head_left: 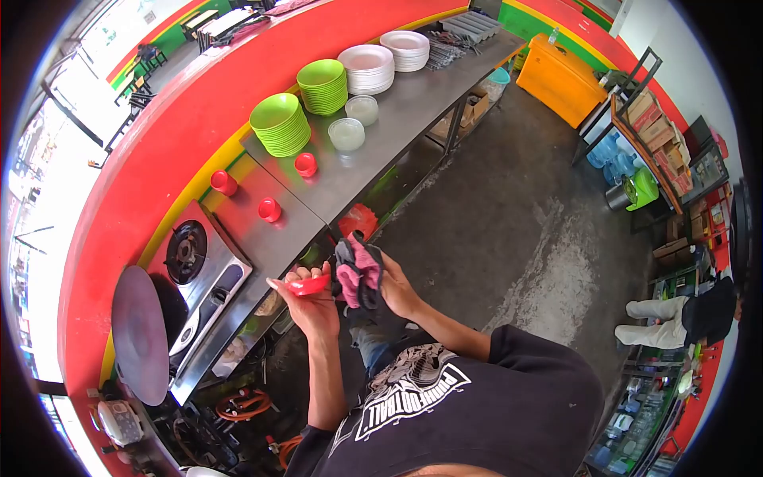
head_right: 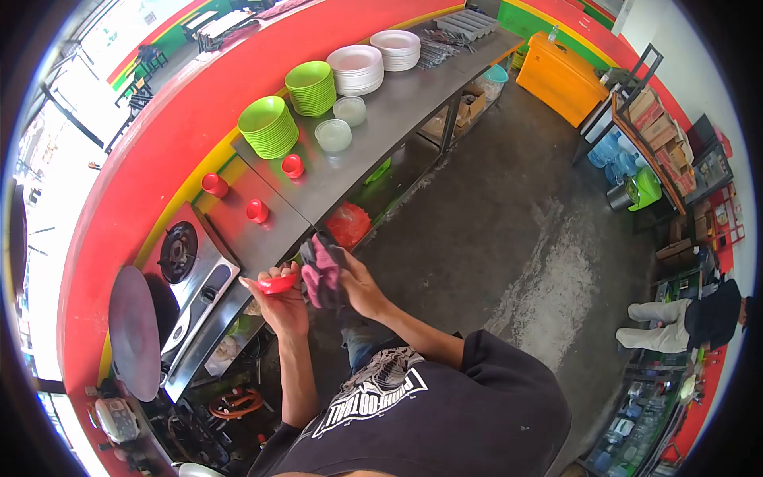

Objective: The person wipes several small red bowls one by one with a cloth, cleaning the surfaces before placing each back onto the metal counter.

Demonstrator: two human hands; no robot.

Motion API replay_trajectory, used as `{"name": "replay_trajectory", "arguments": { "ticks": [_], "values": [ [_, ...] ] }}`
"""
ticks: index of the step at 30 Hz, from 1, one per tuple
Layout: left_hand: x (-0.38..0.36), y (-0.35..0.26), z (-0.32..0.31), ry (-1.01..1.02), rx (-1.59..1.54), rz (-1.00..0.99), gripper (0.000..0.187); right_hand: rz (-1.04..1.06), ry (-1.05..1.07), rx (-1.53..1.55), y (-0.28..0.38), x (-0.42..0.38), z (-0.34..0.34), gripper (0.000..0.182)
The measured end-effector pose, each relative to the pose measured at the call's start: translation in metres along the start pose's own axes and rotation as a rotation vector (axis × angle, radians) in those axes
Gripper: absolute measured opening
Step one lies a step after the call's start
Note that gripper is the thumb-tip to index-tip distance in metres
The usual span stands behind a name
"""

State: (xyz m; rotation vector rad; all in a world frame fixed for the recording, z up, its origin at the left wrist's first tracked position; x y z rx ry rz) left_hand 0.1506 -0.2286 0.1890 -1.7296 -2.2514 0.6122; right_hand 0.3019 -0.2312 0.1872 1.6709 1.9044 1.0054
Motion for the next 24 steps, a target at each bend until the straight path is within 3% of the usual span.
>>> {"name": "replay_trajectory", "arguments": {
  "ticks": [2,5,6,9,11,15,19,24],
  "values": [
    [-0.002,-0.001,-0.008,-0.127,0.213,-0.069,0.043,0.087,-0.008,-0.163,0.004,0.003,-0.013,0.041],
    [-0.008,0.008,-0.016,-0.066,0.606,-0.089,0.043,0.124,-0.188,-0.404,0.010,0.004,-0.007,0.036],
    [-0.010,0.008,-0.021,0.112,0.742,-0.092,0.037,0.168,-0.279,-0.452,0.018,0.007,-0.004,0.035],
    [-0.021,0.034,-0.029,0.275,0.941,-0.042,0.029,0.258,-0.406,-0.539,0.040,0.014,0.005,0.027],
    [-0.029,0.051,-0.035,0.369,0.908,0.099,0.021,0.303,-0.445,-0.578,0.052,0.015,0.011,0.021],
    [-0.036,0.059,-0.033,0.399,0.825,0.157,0.022,0.482,-0.397,-0.789,0.067,0.008,0.007,0.019],
    [-0.055,0.061,-0.033,0.356,0.785,0.085,0.022,0.465,-0.370,-0.850,0.075,-0.005,0.006,0.019],
    [-0.071,0.064,-0.024,0.432,0.835,0.096,0.023,0.392,-0.469,-0.664,0.071,-0.027,0.023,0.014]
  ]
}}
Point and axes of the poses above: each hand's wrist, its own x-axis towards the middle knuckle, its own z-axis out of the back of the hand, y = z × x, the point moved 7 cm from there along x, towards the middle knuckle, and after that the axes turned 1 degree about -y, right-handed, at the moved point
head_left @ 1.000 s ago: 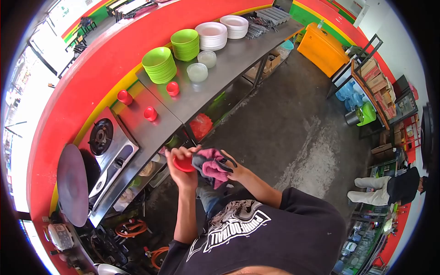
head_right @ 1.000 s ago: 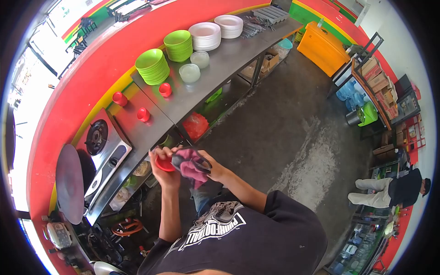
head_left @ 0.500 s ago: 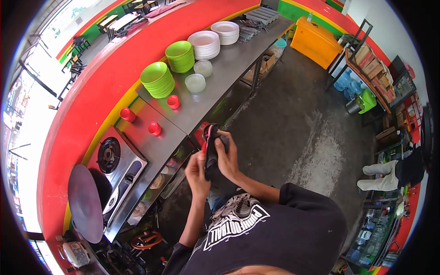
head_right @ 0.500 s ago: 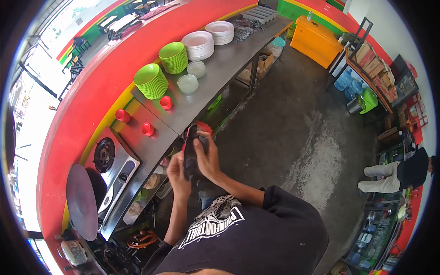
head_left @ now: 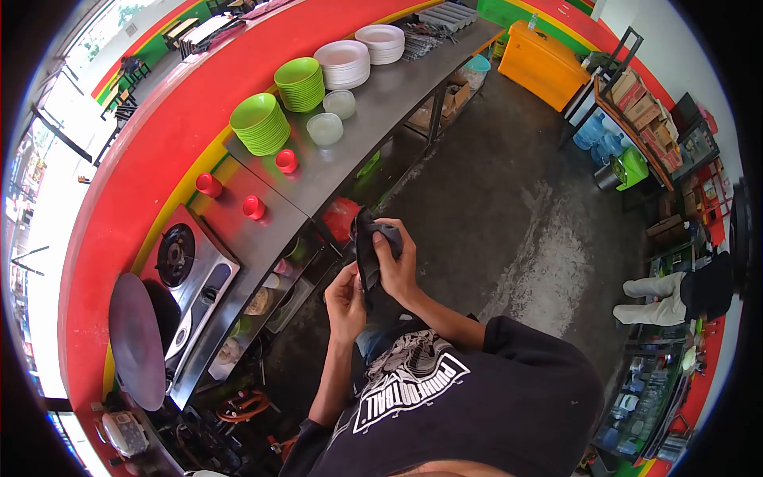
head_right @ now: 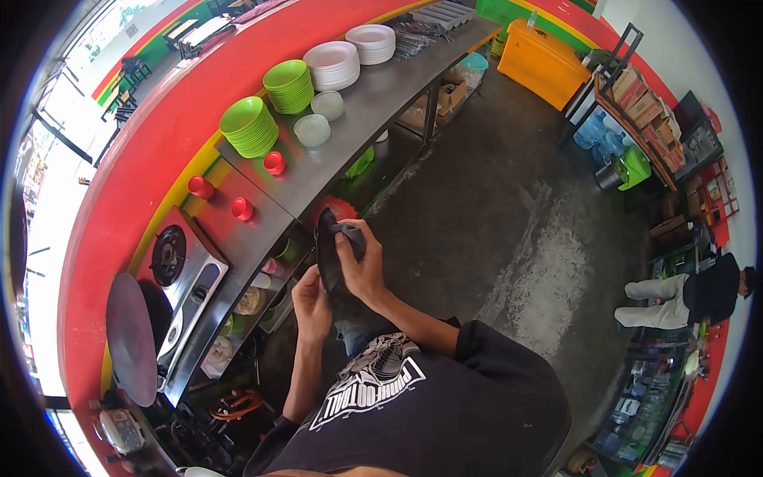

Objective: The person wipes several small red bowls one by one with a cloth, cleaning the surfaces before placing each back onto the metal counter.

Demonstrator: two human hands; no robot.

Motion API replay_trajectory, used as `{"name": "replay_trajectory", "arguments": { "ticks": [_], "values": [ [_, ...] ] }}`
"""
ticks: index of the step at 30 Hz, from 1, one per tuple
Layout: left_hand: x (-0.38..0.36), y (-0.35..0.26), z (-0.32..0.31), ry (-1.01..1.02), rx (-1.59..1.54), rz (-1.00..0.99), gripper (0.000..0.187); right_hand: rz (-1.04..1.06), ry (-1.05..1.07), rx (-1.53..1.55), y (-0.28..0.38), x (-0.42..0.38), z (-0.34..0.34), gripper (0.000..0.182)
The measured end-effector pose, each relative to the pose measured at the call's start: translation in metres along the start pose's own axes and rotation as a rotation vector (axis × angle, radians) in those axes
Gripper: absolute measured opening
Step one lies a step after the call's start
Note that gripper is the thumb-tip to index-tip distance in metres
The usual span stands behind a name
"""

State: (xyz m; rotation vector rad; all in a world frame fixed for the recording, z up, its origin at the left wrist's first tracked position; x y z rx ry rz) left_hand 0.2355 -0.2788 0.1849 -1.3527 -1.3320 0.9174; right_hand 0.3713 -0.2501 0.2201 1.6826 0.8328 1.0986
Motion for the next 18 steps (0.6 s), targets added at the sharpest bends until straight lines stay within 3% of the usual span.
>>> {"name": "replay_trajectory", "arguments": {
  "ticks": [7,10,14,18],
  "values": [
    [-0.023,0.003,-0.012,0.099,0.008,0.186,0.024,-0.291,0.056,0.213,-0.042,-0.011,0.021,0.020],
    [-0.025,0.005,-0.011,0.122,0.085,0.369,0.022,-0.380,0.071,0.226,-0.049,-0.018,0.024,0.021],
    [-0.018,0.000,-0.012,0.219,0.250,0.268,0.021,-0.369,0.077,0.223,-0.040,-0.013,0.022,0.024],
    [-0.004,0.011,-0.010,0.073,0.009,0.225,0.023,-0.477,-0.115,0.436,-0.049,-0.004,0.022,0.026]
  ]
}}
Point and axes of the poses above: each hand's wrist, its own x-axis towards the middle knuckle, its own z-axis out of the back of the hand, y = z × x, the point moved 7 cm from there along x, towards the middle knuckle, and after that the axes turned 1 degree about -y, right-handed, at the moved point
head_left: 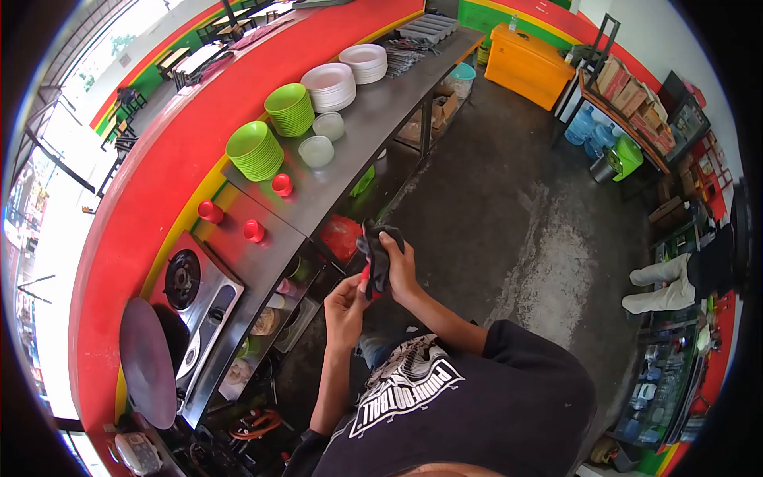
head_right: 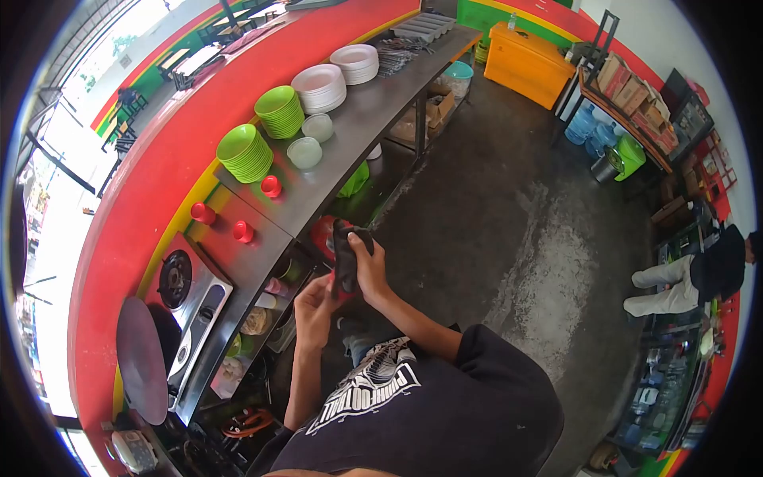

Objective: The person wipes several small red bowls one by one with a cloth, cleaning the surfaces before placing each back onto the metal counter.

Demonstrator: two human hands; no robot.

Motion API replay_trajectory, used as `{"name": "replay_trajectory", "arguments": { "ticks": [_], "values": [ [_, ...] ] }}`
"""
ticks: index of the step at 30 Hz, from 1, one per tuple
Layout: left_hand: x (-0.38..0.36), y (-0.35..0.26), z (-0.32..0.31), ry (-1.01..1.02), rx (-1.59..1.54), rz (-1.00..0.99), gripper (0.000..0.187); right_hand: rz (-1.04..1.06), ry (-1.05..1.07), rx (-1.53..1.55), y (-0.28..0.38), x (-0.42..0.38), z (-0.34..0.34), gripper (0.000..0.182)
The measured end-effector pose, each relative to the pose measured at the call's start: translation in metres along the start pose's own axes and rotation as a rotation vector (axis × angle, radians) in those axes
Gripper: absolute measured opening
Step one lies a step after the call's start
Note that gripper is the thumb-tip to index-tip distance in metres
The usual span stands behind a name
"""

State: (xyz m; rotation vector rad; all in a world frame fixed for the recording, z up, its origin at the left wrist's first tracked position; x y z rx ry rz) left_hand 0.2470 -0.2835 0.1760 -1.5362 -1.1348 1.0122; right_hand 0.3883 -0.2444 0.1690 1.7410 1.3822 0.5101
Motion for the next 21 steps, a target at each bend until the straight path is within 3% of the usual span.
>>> {"name": "replay_trajectory", "arguments": {
  "ticks": [2,5,9,13,17,21],
  "values": [
    [0.004,-0.008,-0.011,-0.121,-0.244,0.032,0.022,-0.003,-0.049,0.097,0.005,0.006,-0.004,0.026],
    [0.015,-0.015,-0.021,-0.097,-0.409,-0.126,0.022,0.006,-0.095,0.206,0.018,0.011,-0.015,0.025],
    [0.029,-0.034,-0.027,0.137,-0.104,-0.078,0.017,0.100,-0.040,0.201,0.040,0.018,-0.014,0.027],
    [0.039,-0.048,-0.028,0.213,0.196,-0.075,0.010,0.180,-0.013,0.060,0.044,0.017,-0.006,0.028],
    [0.037,-0.051,-0.036,0.184,0.278,-0.218,0.020,0.134,-0.046,0.192,0.033,0.016,0.011,0.030],
    [0.022,-0.043,-0.058,0.085,-0.037,-0.261,0.028,0.135,-0.232,0.555,0.053,-0.011,0.013,0.036]
  ]
}}
Point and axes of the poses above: each hand's wrist, its own x-axis towards the middle knuckle, its own z-axis out of the back of the hand, y = z × x, the point moved 7 cm from there along x, towards the middle knuckle, and after that the axes turned 1 degree about -y, right-handed, at the moved point
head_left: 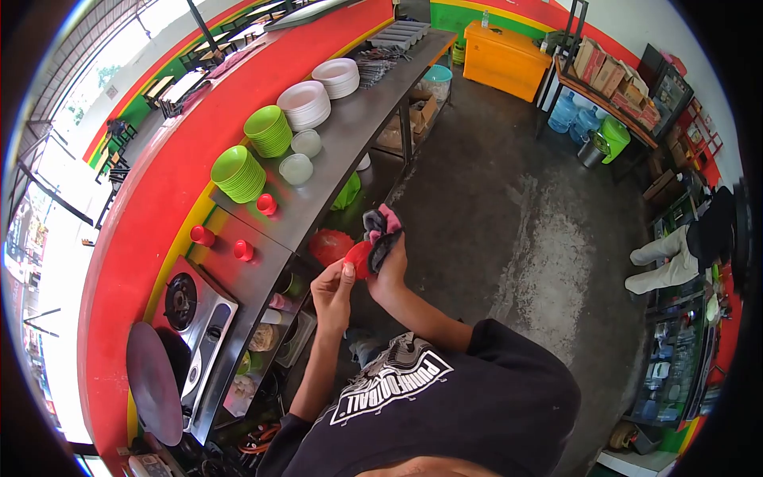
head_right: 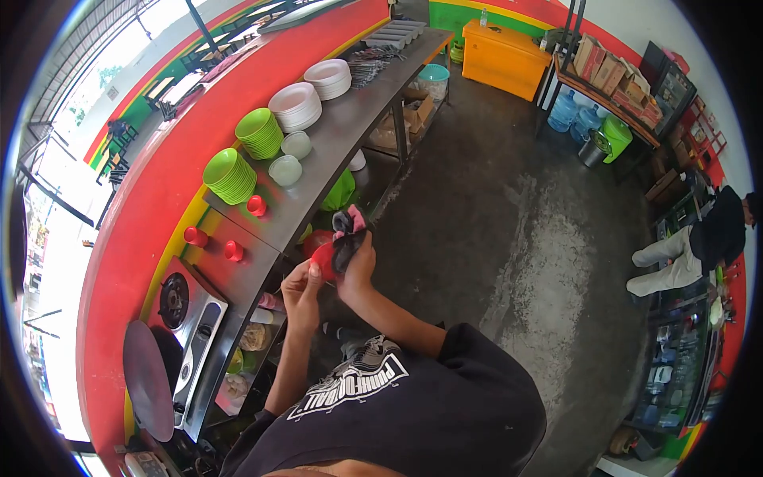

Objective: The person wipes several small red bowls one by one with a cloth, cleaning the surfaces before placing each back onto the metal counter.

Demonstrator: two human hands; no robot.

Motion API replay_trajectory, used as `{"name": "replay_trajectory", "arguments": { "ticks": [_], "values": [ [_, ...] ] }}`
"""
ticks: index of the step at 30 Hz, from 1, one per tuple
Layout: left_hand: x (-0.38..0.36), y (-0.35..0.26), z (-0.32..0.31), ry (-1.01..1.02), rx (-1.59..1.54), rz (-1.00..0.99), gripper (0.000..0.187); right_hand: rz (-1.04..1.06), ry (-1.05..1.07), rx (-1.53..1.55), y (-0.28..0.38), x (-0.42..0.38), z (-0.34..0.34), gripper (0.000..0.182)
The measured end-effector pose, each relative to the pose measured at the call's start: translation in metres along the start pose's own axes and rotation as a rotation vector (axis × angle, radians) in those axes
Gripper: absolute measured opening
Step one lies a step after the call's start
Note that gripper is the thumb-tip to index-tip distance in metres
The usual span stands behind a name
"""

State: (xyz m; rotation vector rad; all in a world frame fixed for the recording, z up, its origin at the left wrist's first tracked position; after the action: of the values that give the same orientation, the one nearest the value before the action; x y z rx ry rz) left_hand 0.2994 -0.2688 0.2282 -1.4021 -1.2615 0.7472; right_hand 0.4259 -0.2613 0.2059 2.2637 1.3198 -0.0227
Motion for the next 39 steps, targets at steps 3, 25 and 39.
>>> {"name": "replay_trajectory", "arguments": {
  "ticks": [3,25,39],
  "values": [
    [-0.018,0.023,-0.001,-0.070,-0.056,-0.028,0.027,0.022,-0.092,0.023,0.007,-0.007,0.011,0.036],
    [-0.038,0.004,-0.005,0.099,0.232,0.144,0.021,0.010,-0.092,-0.051,-0.003,-0.021,0.040,0.036],
    [-0.012,-0.022,0.024,0.170,0.308,0.088,0.018,0.030,0.073,-0.092,-0.021,-0.016,-0.001,0.031]
  ]
}}
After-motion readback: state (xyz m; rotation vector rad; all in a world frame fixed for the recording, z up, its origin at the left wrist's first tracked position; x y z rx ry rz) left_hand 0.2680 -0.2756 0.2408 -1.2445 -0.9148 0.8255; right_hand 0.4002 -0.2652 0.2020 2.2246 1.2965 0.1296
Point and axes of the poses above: each hand's wrist, its own x-axis towards the middle knuckle, its own z-axis out of the back of the hand, y = z × x, the point moved 7 cm from there along x, towards the middle knuckle, and after that the axes turned 1 degree about -y, right-handed, at the moved point
